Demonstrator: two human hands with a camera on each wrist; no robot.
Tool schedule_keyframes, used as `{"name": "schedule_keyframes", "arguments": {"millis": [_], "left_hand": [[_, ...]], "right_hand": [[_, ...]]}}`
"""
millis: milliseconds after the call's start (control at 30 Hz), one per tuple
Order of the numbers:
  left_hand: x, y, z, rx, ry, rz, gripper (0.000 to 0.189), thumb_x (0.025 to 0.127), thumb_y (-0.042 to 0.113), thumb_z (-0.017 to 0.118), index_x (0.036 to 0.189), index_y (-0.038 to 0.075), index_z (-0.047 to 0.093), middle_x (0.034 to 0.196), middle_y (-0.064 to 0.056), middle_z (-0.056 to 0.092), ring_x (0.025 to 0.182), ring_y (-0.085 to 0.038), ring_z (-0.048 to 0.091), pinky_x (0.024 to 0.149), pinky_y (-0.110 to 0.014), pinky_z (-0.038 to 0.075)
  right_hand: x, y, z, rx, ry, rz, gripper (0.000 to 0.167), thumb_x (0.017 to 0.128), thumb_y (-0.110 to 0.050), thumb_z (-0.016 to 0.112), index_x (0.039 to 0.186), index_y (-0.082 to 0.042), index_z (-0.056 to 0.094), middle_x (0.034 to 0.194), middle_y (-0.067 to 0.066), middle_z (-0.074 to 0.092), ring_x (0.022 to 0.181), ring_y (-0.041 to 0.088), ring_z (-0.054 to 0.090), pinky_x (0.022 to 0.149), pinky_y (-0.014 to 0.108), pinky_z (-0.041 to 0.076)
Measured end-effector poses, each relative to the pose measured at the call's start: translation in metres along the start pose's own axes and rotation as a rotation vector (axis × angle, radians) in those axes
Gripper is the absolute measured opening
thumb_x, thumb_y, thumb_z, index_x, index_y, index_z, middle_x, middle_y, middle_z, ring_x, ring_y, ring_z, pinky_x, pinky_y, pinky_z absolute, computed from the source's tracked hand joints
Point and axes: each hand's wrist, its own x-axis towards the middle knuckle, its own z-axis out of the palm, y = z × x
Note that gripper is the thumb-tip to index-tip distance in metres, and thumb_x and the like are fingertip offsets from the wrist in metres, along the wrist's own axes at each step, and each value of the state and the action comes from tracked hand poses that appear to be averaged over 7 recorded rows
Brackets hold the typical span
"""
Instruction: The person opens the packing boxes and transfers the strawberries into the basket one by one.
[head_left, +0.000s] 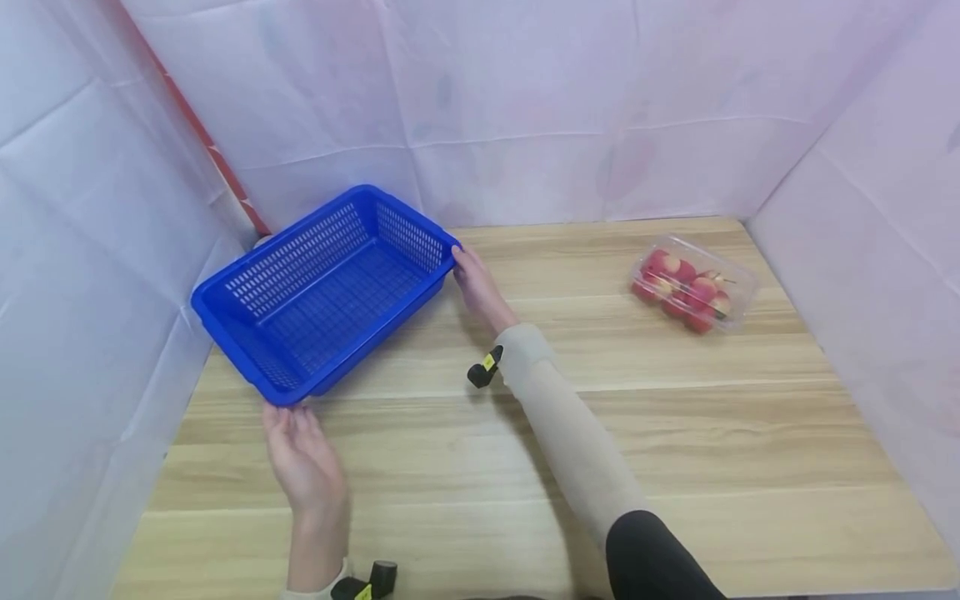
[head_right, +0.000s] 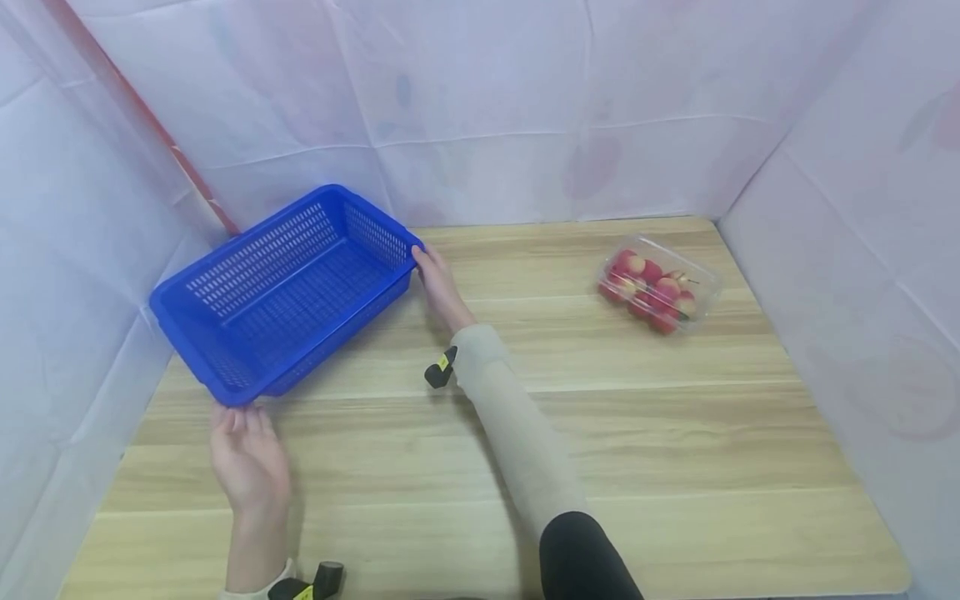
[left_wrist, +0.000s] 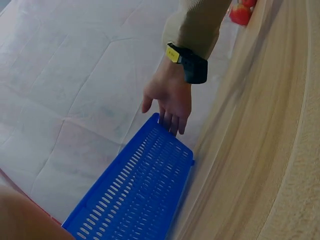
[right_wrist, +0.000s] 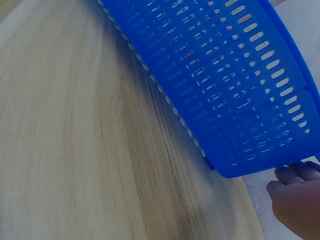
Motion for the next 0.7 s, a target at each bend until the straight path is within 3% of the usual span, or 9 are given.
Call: {"name": "schedule_keyframes", "arguments": {"millis": [200, 700], "left_hand": [[0.001, 0.002, 0.001, 0.011, 0.015, -0.024, 0.06, 0.105, 0.017, 0.024, 0.158, 0.005, -0.002, 0.165, -0.009, 0.001, 0.151, -0.017, 0.002, 0.118, -0.027, 0.004], [-0.012, 0.008, 0.01, 0.001, -0.012, -0.019, 0.056, 0.104, 0.013, 0.024, 0.156, 0.0, 0.007, 0.164, -0.013, 0.007, 0.151, -0.023, 0.005, 0.119, -0.03, 0.007]], "right_hand": [[0.002, -0.001, 0.002, 0.028, 0.017, 0.053, 0.045, 0.108, -0.015, 0.037, 0.149, 0.003, 0.035, 0.155, 0.015, 0.037, 0.145, 0.023, 0.031, 0.116, 0.03, 0.021], [-0.003, -0.003, -0.001, -0.015, 0.03, 0.032, 0.046, 0.108, -0.017, 0.037, 0.15, 0.001, 0.034, 0.156, 0.014, 0.036, 0.145, 0.023, 0.031, 0.115, 0.028, 0.023]]}}
